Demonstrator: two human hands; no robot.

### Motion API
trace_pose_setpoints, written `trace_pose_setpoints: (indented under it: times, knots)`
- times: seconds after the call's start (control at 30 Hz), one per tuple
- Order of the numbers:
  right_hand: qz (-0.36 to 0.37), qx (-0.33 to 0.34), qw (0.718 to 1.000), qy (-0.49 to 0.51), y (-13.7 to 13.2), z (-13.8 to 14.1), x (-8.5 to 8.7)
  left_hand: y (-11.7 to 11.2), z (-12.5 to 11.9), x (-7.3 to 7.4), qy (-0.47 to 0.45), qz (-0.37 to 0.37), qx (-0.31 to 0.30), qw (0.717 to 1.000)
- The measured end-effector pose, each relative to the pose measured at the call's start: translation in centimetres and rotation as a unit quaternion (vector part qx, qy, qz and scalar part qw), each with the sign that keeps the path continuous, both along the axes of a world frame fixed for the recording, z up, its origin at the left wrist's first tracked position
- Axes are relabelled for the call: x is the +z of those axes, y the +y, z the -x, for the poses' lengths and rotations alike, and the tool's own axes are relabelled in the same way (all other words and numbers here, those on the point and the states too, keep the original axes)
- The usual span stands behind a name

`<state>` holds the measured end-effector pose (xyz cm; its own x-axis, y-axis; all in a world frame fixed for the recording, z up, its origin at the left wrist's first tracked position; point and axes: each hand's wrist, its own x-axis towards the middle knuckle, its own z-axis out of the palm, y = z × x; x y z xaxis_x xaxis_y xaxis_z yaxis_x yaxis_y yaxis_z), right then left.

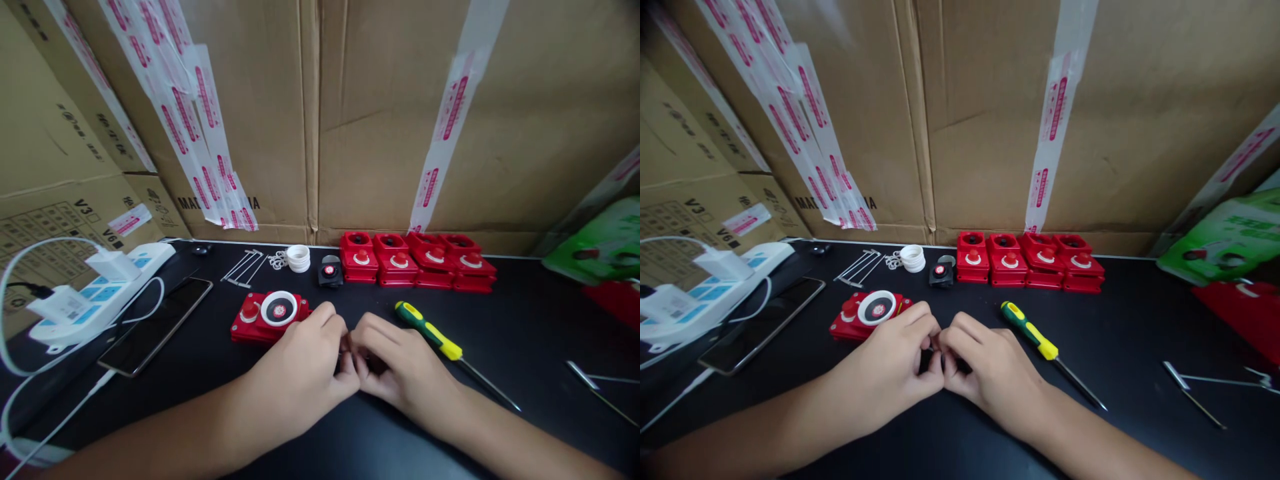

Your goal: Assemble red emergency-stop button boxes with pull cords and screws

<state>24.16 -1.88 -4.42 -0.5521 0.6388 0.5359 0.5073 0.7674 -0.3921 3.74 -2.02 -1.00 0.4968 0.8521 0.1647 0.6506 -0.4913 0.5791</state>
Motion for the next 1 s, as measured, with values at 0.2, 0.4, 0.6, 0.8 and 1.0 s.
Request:
trace_pose_setpoints:
  times: [0.2,0.4,0.6,0.8,1.0]
  knots:
    - [-0.013,0.000,1.000,-0.005,-0.1,0.1,0.5,0.0,-0.1,0.0,0.000,-0.001,0.002,1.000]
    - [-0.001,0.003,1.000,-0.003,-0.2,0.1,0.6,0.1,0.0,0.3,0.020,-0.020,-0.003,1.000]
    - [0.051,0.023,0.997,0.044,0.2,-0.2,0.5,0.1,-0.2,0.6,-0.006,-0.057,-0.007,0.998]
    - [0.076,0.005,0.995,0.062,0.3,-1.0,0.8,0.4,-0.2,0.7,-0.027,-0.035,0.003,0.999]
    - [0.004,0.000,1.000,0.015,-0.1,-1.9,1.8,0.7,-0.3,0.4,-0.011,-0.019,0.010,1.000]
